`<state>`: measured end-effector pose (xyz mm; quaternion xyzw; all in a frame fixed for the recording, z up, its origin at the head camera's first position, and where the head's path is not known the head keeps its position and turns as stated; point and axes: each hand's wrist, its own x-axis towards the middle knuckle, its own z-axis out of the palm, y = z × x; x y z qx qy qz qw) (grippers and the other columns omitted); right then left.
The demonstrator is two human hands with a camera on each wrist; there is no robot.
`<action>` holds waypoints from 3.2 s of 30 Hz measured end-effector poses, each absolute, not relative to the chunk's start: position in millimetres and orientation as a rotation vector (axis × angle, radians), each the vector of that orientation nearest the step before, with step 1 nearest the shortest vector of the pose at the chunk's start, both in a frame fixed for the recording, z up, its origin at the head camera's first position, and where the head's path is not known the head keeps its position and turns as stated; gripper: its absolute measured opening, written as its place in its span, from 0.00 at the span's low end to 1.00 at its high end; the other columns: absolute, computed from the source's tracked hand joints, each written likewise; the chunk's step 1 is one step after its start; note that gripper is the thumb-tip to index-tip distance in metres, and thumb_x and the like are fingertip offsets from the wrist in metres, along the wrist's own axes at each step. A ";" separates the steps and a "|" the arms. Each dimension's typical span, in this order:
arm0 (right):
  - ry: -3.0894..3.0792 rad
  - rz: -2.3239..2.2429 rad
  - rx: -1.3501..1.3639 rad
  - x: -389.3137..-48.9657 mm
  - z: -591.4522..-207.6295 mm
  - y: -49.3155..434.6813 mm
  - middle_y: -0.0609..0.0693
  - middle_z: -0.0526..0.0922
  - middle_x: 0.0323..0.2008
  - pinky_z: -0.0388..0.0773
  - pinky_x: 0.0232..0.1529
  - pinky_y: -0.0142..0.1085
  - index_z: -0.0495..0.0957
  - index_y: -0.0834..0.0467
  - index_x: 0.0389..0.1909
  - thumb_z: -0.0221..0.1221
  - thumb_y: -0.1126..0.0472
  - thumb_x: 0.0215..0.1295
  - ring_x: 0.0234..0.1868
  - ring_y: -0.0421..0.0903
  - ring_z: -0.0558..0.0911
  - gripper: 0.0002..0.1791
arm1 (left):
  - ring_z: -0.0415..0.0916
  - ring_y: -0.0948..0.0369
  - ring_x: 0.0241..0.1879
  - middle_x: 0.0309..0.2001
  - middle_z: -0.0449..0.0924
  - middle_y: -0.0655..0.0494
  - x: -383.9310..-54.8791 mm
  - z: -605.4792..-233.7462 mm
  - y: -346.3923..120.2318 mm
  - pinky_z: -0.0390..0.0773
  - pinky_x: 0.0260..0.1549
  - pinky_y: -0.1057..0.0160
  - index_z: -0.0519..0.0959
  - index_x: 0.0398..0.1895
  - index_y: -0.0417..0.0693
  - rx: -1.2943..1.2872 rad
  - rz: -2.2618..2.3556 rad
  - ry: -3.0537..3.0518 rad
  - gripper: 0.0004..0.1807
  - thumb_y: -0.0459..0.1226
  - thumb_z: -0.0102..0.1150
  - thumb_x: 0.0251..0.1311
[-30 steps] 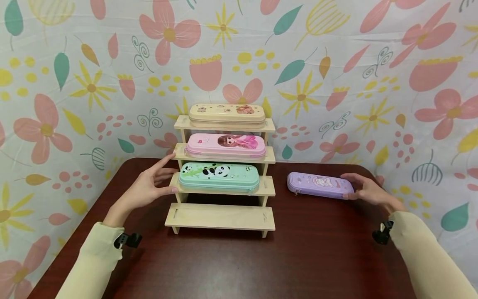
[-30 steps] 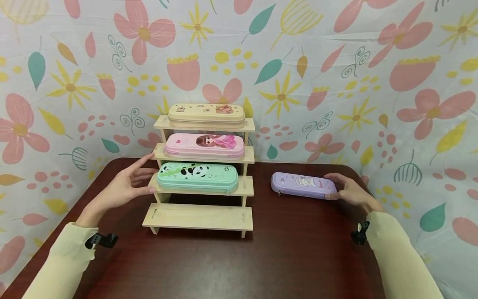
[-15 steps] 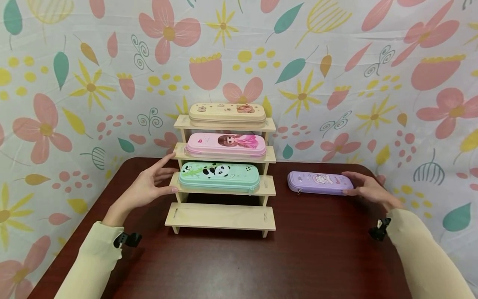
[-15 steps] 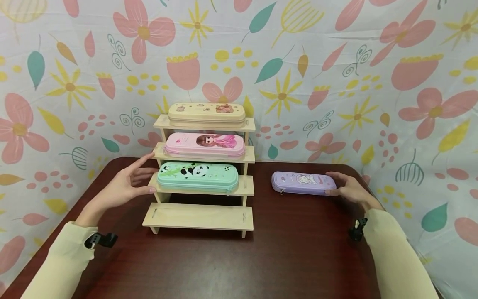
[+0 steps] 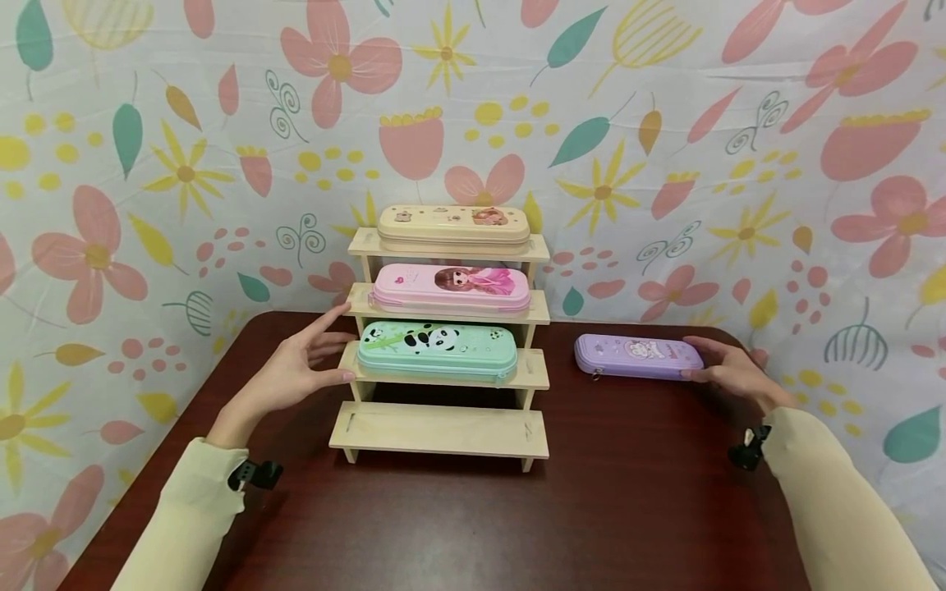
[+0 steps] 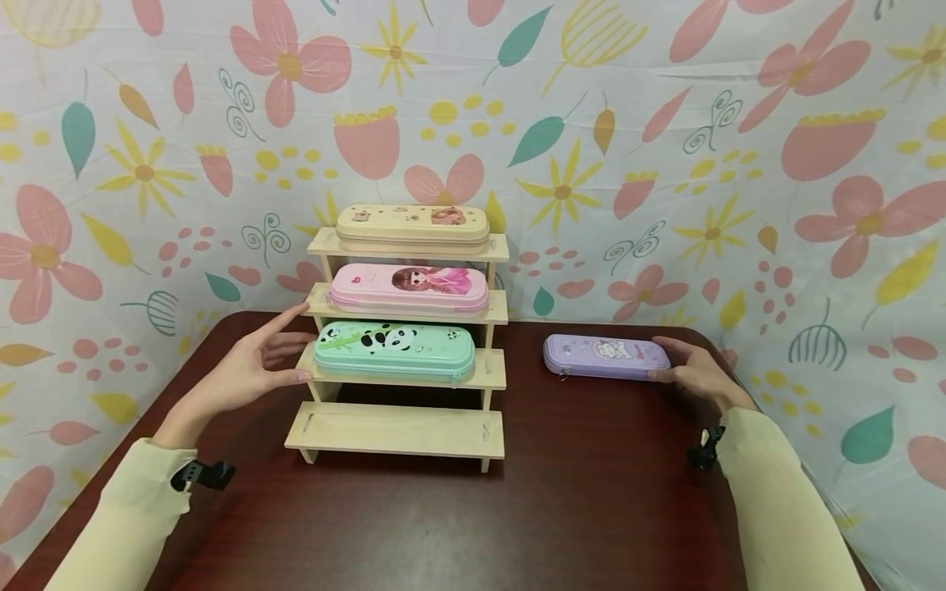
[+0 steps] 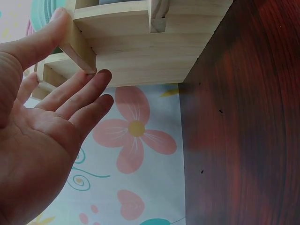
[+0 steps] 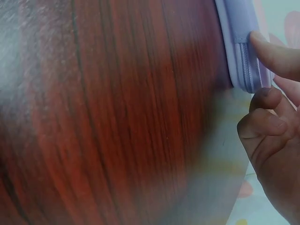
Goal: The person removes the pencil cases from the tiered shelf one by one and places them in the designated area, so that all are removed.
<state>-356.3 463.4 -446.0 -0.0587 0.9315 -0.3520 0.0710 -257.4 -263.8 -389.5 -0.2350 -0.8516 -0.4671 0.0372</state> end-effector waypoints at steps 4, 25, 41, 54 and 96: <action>2.799 -1.078 -0.163 -357.9 -446.8 462.1 0.76 0.64 0.70 0.75 0.35 0.39 0.55 0.68 0.81 0.68 0.56 0.71 0.54 0.63 0.70 0.47 | 0.76 0.41 0.65 0.67 0.77 0.38 -257.4 -389.5 -263.6 0.71 0.64 0.33 0.53 0.87 0.63 -0.718 -1.438 -2.612 0.56 0.34 0.77 0.61; 2.791 -1.083 -0.181 -358.3 -444.7 463.7 0.74 0.69 0.64 0.75 0.30 0.38 0.56 0.69 0.80 0.68 0.55 0.71 0.41 0.50 0.77 0.46 | 0.77 0.41 0.65 0.66 0.78 0.39 -257.4 -389.0 -263.2 0.70 0.64 0.33 0.52 0.87 0.63 -0.713 -1.441 -2.616 0.56 0.33 0.78 0.61; 2.791 -1.079 -0.150 -352.0 -448.2 467.2 0.74 0.67 0.63 0.74 0.30 0.37 0.53 0.69 0.81 0.66 0.55 0.73 0.32 0.47 0.75 0.46 | 0.77 0.40 0.65 0.67 0.77 0.36 -258.2 -389.4 -264.0 0.70 0.65 0.34 0.53 0.86 0.65 -0.707 -1.437 -2.621 0.56 0.33 0.78 0.61; 2.782 -1.063 -0.153 -351.2 -445.4 467.7 0.75 0.66 0.64 0.75 0.30 0.38 0.52 0.69 0.81 0.66 0.54 0.74 0.34 0.51 0.76 0.47 | 0.77 0.40 0.65 0.66 0.77 0.36 -258.0 -389.0 -263.8 0.70 0.65 0.33 0.53 0.87 0.63 -0.714 -1.435 -2.618 0.56 0.33 0.78 0.61; 3.118 -1.133 -0.802 -243.4 -395.9 314.4 0.46 0.84 0.37 0.72 0.28 0.33 0.85 0.55 0.59 0.76 0.60 0.63 0.27 0.42 0.76 0.24 | 0.76 0.43 0.67 0.67 0.77 0.38 -258.9 -391.9 -264.2 0.71 0.64 0.35 0.53 0.86 0.64 -0.709 -1.435 -2.610 0.55 0.34 0.77 0.62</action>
